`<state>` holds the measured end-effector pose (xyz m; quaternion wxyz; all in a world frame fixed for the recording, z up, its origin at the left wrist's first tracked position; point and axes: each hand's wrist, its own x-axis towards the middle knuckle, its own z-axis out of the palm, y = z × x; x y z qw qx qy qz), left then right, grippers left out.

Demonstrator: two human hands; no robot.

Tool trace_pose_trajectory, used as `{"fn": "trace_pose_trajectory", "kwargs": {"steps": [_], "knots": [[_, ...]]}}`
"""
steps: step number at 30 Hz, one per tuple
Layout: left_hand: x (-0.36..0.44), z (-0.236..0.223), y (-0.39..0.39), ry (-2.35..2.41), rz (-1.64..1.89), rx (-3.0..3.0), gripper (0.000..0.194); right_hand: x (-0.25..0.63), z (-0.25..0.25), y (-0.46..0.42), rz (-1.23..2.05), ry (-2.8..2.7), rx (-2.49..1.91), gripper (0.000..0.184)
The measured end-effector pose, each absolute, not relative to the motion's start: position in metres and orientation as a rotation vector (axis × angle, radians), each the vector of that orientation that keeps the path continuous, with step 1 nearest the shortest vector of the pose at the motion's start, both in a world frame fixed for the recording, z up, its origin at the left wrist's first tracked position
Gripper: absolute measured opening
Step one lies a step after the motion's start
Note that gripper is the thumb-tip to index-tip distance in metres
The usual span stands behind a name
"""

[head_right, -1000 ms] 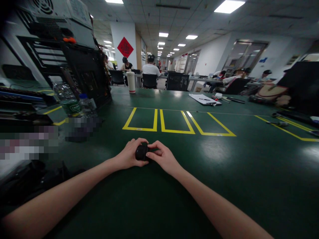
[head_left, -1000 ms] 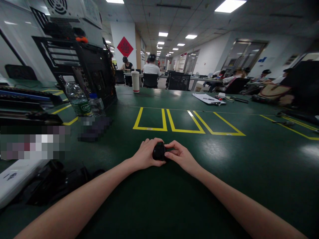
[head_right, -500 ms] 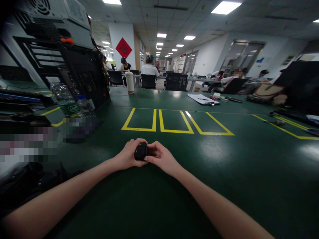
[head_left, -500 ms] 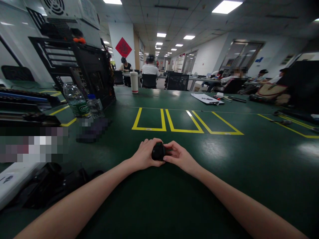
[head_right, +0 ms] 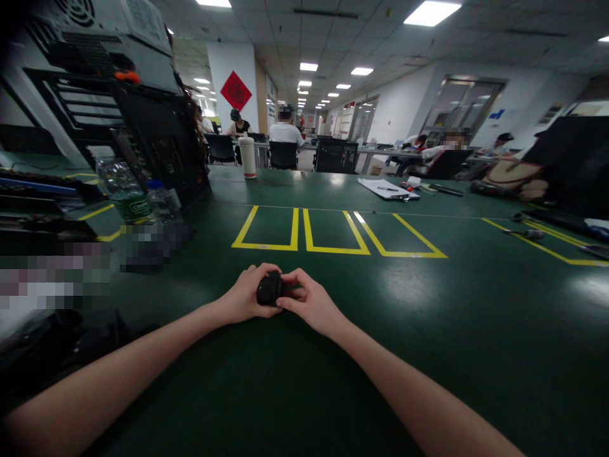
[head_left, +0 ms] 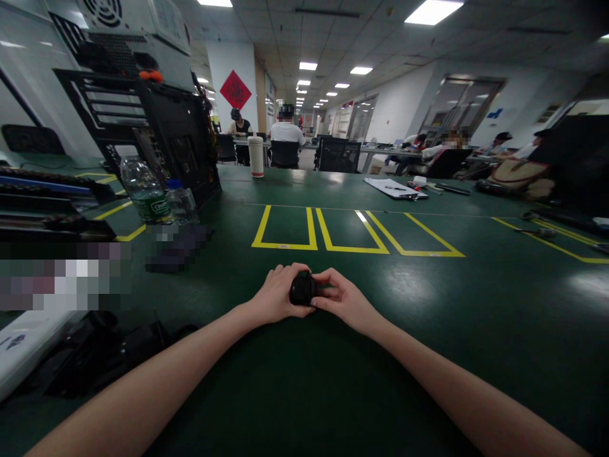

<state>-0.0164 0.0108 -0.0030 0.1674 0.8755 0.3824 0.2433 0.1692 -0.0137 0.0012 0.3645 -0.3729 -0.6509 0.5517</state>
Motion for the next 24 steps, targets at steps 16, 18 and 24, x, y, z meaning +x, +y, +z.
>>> {"fn": "trace_pose_trajectory", "kwargs": {"steps": [16, 18, 24], "knots": [[-0.017, 0.007, 0.006, 1.075, 0.657, 2.481, 0.057, 0.170, 0.001, -0.011, 1.425, -1.593, -1.013, 0.033], [-0.016, 0.004, 0.007, 1.090, 0.657, 2.491, 0.058, 0.170, 0.002, -0.011, 1.460, -1.605, -0.972, 0.027], [-0.014, -0.002, 0.010, 1.133, 0.673, 2.503, 0.061, 0.169, 0.001, -0.014, 1.478, -1.580, -0.935, 0.025]]}}
